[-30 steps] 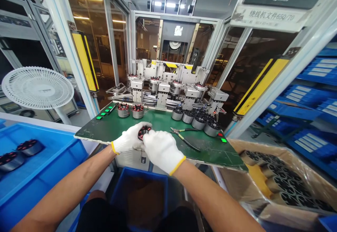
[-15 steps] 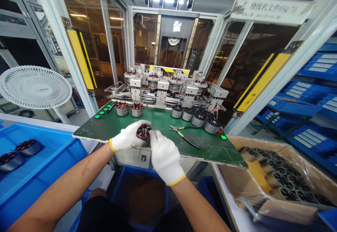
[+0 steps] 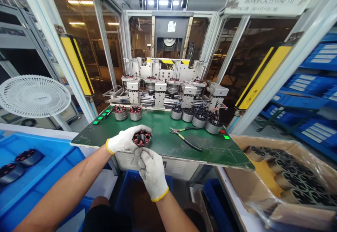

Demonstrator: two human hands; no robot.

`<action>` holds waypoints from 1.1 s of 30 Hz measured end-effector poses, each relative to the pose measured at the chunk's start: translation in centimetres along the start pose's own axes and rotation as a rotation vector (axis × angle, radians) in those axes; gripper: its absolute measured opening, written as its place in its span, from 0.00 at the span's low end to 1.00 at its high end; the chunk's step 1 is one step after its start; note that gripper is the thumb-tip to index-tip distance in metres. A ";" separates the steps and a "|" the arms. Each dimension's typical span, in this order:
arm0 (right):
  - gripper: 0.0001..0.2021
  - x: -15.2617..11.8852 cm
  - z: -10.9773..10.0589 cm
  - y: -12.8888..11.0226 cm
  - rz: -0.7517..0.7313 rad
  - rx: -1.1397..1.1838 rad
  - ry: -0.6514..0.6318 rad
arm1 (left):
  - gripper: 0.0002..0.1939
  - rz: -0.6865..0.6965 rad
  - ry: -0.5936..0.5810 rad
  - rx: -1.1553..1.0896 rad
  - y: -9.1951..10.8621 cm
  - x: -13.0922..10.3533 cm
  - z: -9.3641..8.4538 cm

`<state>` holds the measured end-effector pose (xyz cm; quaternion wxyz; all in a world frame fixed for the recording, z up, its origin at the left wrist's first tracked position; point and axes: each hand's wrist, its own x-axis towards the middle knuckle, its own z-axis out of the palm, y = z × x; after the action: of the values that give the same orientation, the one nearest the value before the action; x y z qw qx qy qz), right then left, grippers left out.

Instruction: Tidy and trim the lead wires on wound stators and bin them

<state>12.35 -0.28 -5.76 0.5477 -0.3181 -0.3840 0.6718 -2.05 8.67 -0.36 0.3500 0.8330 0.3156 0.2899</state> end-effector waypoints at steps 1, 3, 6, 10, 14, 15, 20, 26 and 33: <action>0.14 0.1 0.0 0.3 -0.024 -0.059 0.044 | 0.34 0.000 0.002 -0.001 0.0 0.0 0.0; 0.16 0.2 -0.2 0.9 -0.075 -0.209 0.140 | 0.35 -0.015 -0.006 -0.007 0.2 0.0 0.2; 0.19 0.7 -0.9 1.9 -0.207 -0.418 0.274 | 0.37 -0.086 -0.013 -0.009 0.9 0.2 0.5; 0.21 1.4 -1.3 3.0 -0.337 -0.548 0.369 | 0.39 -0.138 -0.027 0.001 1.1 0.4 0.5; 0.23 1.3 -1.4 3.1 -0.362 -0.599 0.392 | 0.39 -0.150 -0.028 -0.030 0.5 0.4 0.6; 0.24 1.2 -1.4 3.1 -0.364 -0.628 0.385 | 0.39 -0.155 -0.028 -0.047 0.3 0.4 0.7; 0.23 0.5 -2.2 4.0 -0.379 -0.783 0.367 | 0.40 -0.183 -0.070 -0.079 0.4 -0.1 0.6; 0.17 -2.9 -4.8 4.8 -0.237 -0.921 0.307 | 0.46 -0.201 -0.002 0.051 0.4 -1.6 0.6; 0.17 -6.0 -5.7 -4.5 -0.492 -0.941 0.479 | 0.38 -0.295 0.279 0.201 -1.7 -3.1 2.5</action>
<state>20.60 -4.77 -4.70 0.5590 -0.5718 -0.5694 0.1909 -2.78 6.38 -3.88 0.2567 0.7604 0.5065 0.3150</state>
